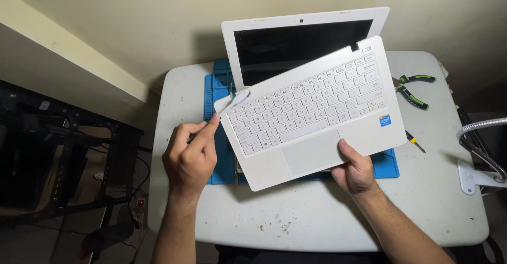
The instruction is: Cleaning a laptop keyboard with a brush and connecting internal ribbon cables to the motherboard.
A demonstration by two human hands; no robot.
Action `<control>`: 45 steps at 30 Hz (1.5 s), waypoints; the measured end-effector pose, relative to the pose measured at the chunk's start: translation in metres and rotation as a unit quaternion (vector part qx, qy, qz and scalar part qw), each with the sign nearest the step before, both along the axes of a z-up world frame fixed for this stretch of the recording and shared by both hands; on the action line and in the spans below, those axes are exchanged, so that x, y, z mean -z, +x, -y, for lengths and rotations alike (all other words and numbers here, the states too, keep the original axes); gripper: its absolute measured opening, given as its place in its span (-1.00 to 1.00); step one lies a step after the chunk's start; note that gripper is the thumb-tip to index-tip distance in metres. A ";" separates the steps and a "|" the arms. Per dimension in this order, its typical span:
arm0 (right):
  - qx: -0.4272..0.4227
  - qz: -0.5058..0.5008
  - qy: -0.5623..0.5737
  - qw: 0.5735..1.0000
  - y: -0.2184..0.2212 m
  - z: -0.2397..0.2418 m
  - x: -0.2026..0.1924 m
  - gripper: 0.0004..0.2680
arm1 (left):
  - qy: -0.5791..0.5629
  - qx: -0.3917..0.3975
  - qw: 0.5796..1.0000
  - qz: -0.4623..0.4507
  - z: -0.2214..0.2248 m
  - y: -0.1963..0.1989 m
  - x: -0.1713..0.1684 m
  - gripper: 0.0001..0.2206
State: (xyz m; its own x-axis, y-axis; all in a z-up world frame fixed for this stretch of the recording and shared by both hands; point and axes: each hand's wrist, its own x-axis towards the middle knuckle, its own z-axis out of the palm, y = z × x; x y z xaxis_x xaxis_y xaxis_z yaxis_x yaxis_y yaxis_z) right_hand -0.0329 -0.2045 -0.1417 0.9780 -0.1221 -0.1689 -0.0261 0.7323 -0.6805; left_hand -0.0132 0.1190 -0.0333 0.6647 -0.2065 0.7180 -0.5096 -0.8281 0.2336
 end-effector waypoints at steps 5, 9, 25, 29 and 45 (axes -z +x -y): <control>-0.012 0.020 -0.003 1.000 0.000 -0.003 -0.011 -0.56 | 0.030 0.058 0.998 0.022 0.030 -0.002 0.000 -0.77; -0.010 0.006 -0.005 1.000 -0.002 -0.001 0.002 -0.59 | 0.058 -0.016 0.996 0.063 0.022 0.008 -0.018 -0.83; -0.087 0.066 -0.114 0.987 -0.012 -0.001 0.003 -0.70 | 0.033 0.071 0.997 -0.015 0.075 0.027 -0.020 -0.74; -0.132 0.094 -0.179 0.970 -0.019 -0.015 -0.031 -0.80 | 0.015 0.084 0.996 -0.015 0.094 0.035 -0.031 -0.74; -0.009 -0.011 -0.076 0.997 -0.012 0.008 -0.004 -0.64 | 0.034 0.033 0.997 -0.065 0.038 -0.010 -0.034 -0.75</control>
State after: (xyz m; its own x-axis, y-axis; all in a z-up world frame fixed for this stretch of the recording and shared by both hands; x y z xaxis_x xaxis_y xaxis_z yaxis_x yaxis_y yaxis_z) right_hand -0.0447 -0.2123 -0.1376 0.9764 -0.1307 -0.1717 -0.0545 0.6205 -0.7823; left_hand -0.0235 0.0809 0.0005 0.7347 -0.2982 0.6093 -0.5327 -0.8097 0.2460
